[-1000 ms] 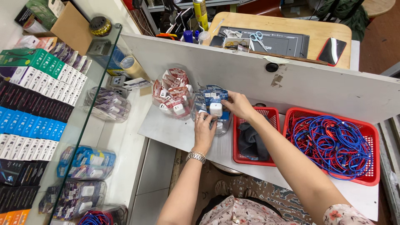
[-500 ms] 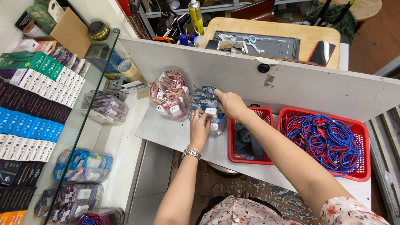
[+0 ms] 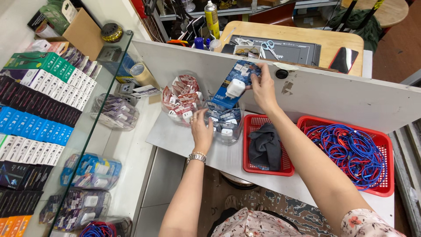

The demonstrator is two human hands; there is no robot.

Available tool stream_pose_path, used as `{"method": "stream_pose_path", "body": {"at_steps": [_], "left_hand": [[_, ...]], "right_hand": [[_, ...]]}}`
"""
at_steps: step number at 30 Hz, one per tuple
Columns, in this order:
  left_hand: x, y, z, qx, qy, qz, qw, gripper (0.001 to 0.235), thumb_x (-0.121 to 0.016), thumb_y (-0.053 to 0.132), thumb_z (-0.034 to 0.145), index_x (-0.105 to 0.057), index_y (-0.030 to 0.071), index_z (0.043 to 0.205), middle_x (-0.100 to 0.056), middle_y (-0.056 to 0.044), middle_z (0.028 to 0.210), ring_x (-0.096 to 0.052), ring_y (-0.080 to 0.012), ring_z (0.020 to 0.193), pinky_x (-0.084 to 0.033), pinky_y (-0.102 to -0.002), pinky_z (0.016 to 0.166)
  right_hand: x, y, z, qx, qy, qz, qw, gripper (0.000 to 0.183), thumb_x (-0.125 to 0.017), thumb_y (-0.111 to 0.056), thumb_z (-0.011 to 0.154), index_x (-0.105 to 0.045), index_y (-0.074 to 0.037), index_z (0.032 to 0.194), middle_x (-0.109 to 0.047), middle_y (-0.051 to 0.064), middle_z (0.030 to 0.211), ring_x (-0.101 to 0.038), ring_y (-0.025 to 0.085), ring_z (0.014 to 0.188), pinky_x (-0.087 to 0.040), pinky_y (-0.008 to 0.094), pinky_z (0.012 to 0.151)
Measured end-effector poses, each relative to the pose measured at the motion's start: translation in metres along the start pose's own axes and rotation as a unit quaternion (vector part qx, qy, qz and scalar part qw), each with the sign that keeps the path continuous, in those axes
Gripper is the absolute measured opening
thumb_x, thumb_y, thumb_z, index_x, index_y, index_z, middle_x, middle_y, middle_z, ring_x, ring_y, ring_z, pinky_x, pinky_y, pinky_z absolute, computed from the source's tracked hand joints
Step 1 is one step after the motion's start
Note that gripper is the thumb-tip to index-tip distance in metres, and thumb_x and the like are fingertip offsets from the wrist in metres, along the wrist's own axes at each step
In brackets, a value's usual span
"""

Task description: The person wipes small packaged electronics with a cloth and places them into clear plastic containers on a counter. They also wipe the glass display shelf and handle a red basket containing cables.

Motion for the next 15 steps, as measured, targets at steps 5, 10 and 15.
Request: {"method": "stream_pose_path", "body": {"at_steps": [5,10,15], "left_hand": [[-0.031,-0.041,0.029,0.031,-0.061,0.015,0.998,0.053,-0.059,0.010,0.092,-0.052,0.003,0.144,-0.061,-0.020,0.139,-0.053,-0.0380,0.125,-0.041,-0.047,0.110],[-0.044,-0.048,0.024,0.035,-0.102,-0.010,0.994,0.056,-0.057,0.007,0.087,-0.056,0.007,0.142,-0.061,-0.018,0.142,-0.052,-0.0394,0.128,-0.038,-0.048,0.112],[-0.038,-0.028,0.009,0.006,-0.134,-0.020,0.991,0.045,-0.058,0.007,0.089,-0.063,0.007,0.134,-0.071,-0.020,0.122,-0.047,-0.0430,0.135,-0.036,-0.049,0.116]], "right_hand": [[-0.016,0.024,0.011,-0.033,0.001,0.068,0.997,0.020,-0.050,-0.003,0.109,-0.048,-0.002,0.128,-0.062,0.011,0.112,-0.069,0.012,0.088,-0.068,0.031,0.077],[-0.046,0.040,0.024,-0.056,-0.050,0.134,0.988,0.017,-0.048,-0.002,0.105,-0.045,-0.004,0.123,-0.062,0.004,0.120,-0.064,0.009,0.083,-0.067,0.030,0.078],[-0.075,0.053,0.029,-0.077,-0.095,0.064,0.990,0.015,-0.048,-0.006,0.111,-0.048,-0.005,0.126,-0.058,0.011,0.105,-0.061,0.009,0.081,-0.065,0.028,0.075]]}}
Point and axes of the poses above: each hand's wrist, its own z-axis towards the middle knuckle, its own x-axis out of the back of the hand, y = z × x, the point moved 10 cm from there along z, towards the middle knuckle
